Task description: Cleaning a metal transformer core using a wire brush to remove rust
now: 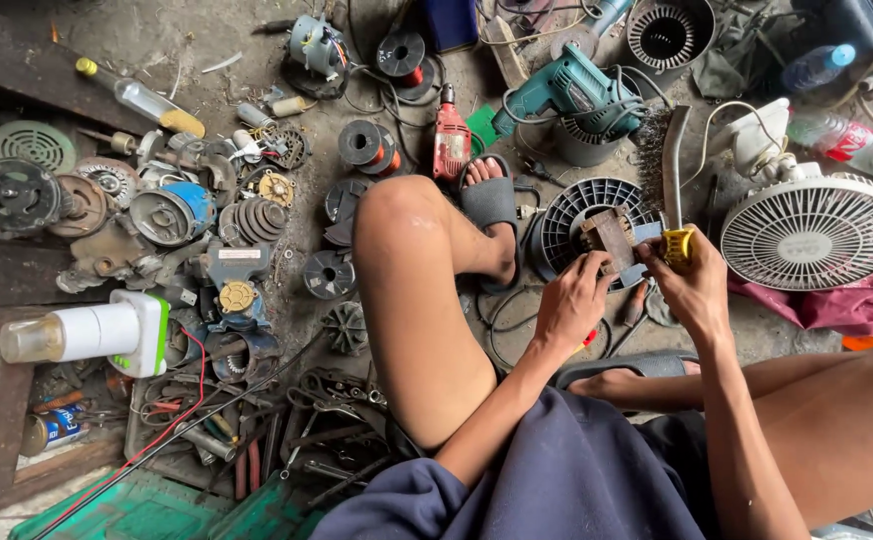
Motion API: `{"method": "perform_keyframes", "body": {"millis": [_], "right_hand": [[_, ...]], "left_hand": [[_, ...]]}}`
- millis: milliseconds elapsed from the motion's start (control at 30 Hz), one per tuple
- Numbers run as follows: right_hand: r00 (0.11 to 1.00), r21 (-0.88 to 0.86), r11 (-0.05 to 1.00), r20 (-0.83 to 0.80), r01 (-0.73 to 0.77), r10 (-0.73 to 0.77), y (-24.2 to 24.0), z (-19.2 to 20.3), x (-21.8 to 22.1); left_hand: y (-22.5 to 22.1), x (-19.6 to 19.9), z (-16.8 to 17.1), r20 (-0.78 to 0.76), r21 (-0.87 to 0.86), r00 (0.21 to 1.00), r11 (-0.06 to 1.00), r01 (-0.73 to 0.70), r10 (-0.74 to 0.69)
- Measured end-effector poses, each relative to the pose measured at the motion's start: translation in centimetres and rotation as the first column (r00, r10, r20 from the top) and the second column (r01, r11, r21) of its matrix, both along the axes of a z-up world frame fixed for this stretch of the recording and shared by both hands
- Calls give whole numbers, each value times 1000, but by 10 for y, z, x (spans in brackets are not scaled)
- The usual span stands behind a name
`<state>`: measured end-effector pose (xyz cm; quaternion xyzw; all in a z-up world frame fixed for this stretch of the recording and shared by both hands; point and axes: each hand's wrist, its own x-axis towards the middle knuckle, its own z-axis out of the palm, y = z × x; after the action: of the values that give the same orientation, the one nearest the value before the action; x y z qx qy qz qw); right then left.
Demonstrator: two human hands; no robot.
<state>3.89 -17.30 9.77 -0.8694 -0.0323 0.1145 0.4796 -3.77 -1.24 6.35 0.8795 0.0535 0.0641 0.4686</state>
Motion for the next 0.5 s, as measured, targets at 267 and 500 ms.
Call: {"method": "perform_keyframes", "body": {"millis": [267, 500], "right_hand": [[999, -17, 1000, 32, -11, 12, -1, -1, 0], [997, -3, 1000, 77, -2, 2, 3, -4, -1]], "left_hand": [[0, -6, 21, -43, -202, 997, 977, -72, 65], [-1, -7, 24, -37, -173, 995, 980, -94, 89]]}}
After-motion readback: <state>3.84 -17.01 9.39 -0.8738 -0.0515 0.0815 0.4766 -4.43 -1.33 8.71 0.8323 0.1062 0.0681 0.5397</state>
